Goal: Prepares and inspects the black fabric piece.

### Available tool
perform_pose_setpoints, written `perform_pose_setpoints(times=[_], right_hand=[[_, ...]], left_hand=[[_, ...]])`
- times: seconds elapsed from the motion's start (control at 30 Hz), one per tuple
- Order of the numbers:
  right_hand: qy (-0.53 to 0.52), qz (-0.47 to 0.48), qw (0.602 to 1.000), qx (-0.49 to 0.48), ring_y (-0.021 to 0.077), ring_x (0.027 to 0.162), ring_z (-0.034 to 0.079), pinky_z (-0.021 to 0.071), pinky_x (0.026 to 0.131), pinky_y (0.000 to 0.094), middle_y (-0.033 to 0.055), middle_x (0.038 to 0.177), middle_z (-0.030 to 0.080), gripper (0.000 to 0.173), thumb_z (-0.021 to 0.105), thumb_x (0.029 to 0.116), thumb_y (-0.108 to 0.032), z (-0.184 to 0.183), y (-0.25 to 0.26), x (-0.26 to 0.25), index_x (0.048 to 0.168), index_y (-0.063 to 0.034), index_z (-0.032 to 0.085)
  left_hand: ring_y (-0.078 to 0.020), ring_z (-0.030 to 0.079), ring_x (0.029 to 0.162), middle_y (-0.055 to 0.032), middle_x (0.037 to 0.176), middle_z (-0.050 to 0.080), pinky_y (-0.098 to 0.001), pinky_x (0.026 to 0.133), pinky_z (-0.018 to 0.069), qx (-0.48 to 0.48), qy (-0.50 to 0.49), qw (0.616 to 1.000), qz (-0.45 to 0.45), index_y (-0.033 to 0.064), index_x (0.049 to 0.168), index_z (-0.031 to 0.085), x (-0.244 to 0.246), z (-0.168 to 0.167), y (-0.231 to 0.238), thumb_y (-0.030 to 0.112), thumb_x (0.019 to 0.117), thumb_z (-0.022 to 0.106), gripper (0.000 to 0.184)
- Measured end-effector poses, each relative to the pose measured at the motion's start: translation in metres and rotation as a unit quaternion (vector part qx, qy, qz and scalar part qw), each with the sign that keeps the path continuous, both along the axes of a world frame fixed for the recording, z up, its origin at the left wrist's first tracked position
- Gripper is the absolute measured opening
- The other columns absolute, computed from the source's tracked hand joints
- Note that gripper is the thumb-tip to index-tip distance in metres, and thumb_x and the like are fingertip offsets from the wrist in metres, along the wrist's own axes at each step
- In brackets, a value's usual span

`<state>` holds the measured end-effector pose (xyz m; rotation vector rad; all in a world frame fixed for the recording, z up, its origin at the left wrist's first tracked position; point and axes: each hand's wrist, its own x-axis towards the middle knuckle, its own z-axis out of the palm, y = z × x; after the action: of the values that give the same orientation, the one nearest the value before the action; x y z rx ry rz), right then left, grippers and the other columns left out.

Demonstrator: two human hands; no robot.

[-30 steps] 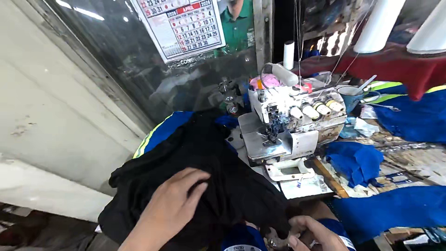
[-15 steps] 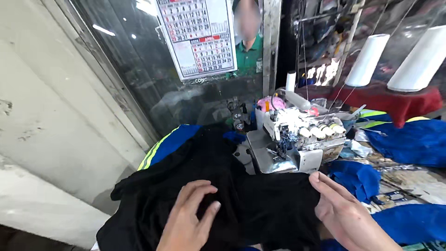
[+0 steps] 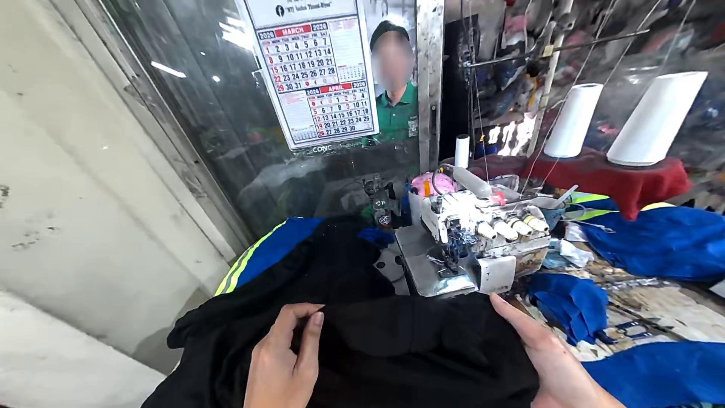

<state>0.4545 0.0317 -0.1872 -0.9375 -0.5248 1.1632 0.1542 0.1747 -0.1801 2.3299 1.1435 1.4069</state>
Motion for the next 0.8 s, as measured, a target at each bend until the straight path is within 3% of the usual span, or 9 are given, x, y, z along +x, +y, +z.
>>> perform_pose_setpoints(times=[0.1, 0.2, 0.27, 0.33, 0.5, 0.57, 0.67, 0.73, 0.8], right_hand=[[0.105, 0.083, 0.986, 0.102, 0.0233, 0.110, 0.069, 0.0580, 0.095, 0.0485, 0.0144, 0.119, 0.071, 0.049, 0.041, 0.1065, -0.046, 0.000, -0.005, 0.006, 0.129, -0.0106, 0.065], [0.179, 0.058, 0.982, 0.015, 0.0221, 0.096, 0.073, 0.0615, 0.082, 0.0480, 0.0118, 0.103, 0.075, 0.066, 0.033, 0.1028, -0.064, -0.010, -0.012, -0.021, 0.114, -0.0115, 0.070], [0.227, 0.128, 0.965, -0.022, 0.0233, 0.100, 0.072, 0.0606, 0.086, 0.0499, 0.0118, 0.108, 0.074, 0.073, 0.036, 0.0973, -0.074, -0.031, -0.013, -0.034, 0.118, -0.0130, 0.070], [0.271, 0.209, 0.940, 0.014, 0.0239, 0.104, 0.071, 0.0591, 0.089, 0.0504, 0.0130, 0.113, 0.073, 0.073, 0.042, 0.0949, -0.075, -0.041, -0.008, -0.036, 0.122, -0.0132, 0.071], [0.192, 0.293, 0.920, 0.177, 0.0203, 0.118, 0.066, 0.0548, 0.101, 0.0465, 0.0105, 0.126, 0.069, 0.059, 0.050, 0.0990, -0.063, -0.020, 0.022, -0.020, 0.133, -0.0170, 0.065], [0.158, 0.276, 0.930, 0.186, 0.0225, 0.123, 0.063, 0.0509, 0.106, 0.0484, 0.0117, 0.131, 0.066, 0.058, 0.055, 0.0989, -0.059, -0.018, 0.034, -0.020, 0.136, -0.0149, 0.062], [0.093, 0.247, 0.951, 0.159, 0.0218, 0.127, 0.060, 0.0470, 0.111, 0.0479, 0.0100, 0.133, 0.066, 0.060, 0.056, 0.0983, -0.060, -0.015, 0.042, -0.022, 0.135, -0.0130, 0.061], [0.045, 0.240, 0.960, 0.138, 0.0201, 0.131, 0.058, 0.0443, 0.114, 0.0470, 0.0079, 0.136, 0.065, 0.064, 0.055, 0.0978, -0.062, -0.009, 0.044, -0.024, 0.138, -0.0126, 0.057], [0.021, 0.243, 0.959, 0.143, 0.0201, 0.131, 0.058, 0.0442, 0.114, 0.0469, 0.0078, 0.137, 0.064, 0.063, 0.057, 0.0984, -0.059, -0.002, 0.049, -0.027, 0.140, -0.0116, 0.055]], left_hand=[[-0.0024, 0.066, 0.087, 0.0021, 0.098, 0.070, -0.0210, 0.076, 0.0581, 0.017, -0.016, 0.999, -0.037, 0.0072, 0.111, 0.067, -0.005, 0.000, 0.006, 0.024, 0.1044, 0.055, 0.022], [-0.0023, 0.066, 0.087, 0.0020, 0.098, 0.070, -0.0207, 0.075, 0.0576, 0.012, -0.016, 0.999, -0.047, 0.0065, 0.111, 0.067, 0.004, 0.002, 0.005, 0.024, 0.1042, 0.055, 0.022], [-0.0014, 0.065, 0.085, 0.0026, 0.096, 0.069, -0.0200, 0.073, 0.0573, 0.016, -0.004, 0.999, -0.045, 0.0071, 0.110, 0.067, 0.009, 0.002, 0.009, 0.025, 0.1040, 0.056, 0.022], [-0.0013, 0.067, 0.086, 0.0021, 0.096, 0.071, -0.0210, 0.075, 0.0586, 0.024, 0.012, 0.999, -0.042, 0.0073, 0.110, 0.068, 0.006, 0.005, 0.012, 0.026, 0.1038, 0.057, 0.023], [-0.0053, 0.066, 0.082, 0.0006, 0.093, 0.070, -0.0246, 0.071, 0.0578, -0.007, 0.006, 0.995, -0.101, 0.0068, 0.103, 0.068, -0.020, 0.029, 0.016, 0.019, 0.1002, 0.058, 0.017], [-0.0115, 0.070, 0.098, -0.0024, 0.105, 0.073, -0.0339, 0.084, 0.0605, -0.041, 0.047, 0.986, -0.157, 0.0089, 0.101, 0.069, -0.028, 0.031, 0.016, 0.018, 0.0992, 0.056, 0.016], [-0.0196, 0.066, 0.117, -0.0060, 0.118, 0.073, -0.0468, 0.101, 0.0546, -0.094, 0.133, 0.964, -0.210, 0.0104, 0.102, 0.073, -0.040, 0.030, 0.016, 0.027, 0.1019, 0.060, 0.022], [-0.0177, 0.067, 0.116, -0.0077, 0.119, 0.073, -0.0421, 0.102, 0.0547, -0.128, 0.126, 0.965, -0.189, 0.0068, 0.109, 0.073, -0.044, 0.040, 0.009, 0.037, 0.1047, 0.057, 0.034], [-0.0158, 0.070, 0.105, -0.0087, 0.113, 0.073, -0.0376, 0.094, 0.0583, -0.125, 0.060, 0.978, -0.155, 0.0030, 0.114, 0.071, -0.042, 0.048, 0.010, 0.036, 0.1069, 0.054, 0.038]])
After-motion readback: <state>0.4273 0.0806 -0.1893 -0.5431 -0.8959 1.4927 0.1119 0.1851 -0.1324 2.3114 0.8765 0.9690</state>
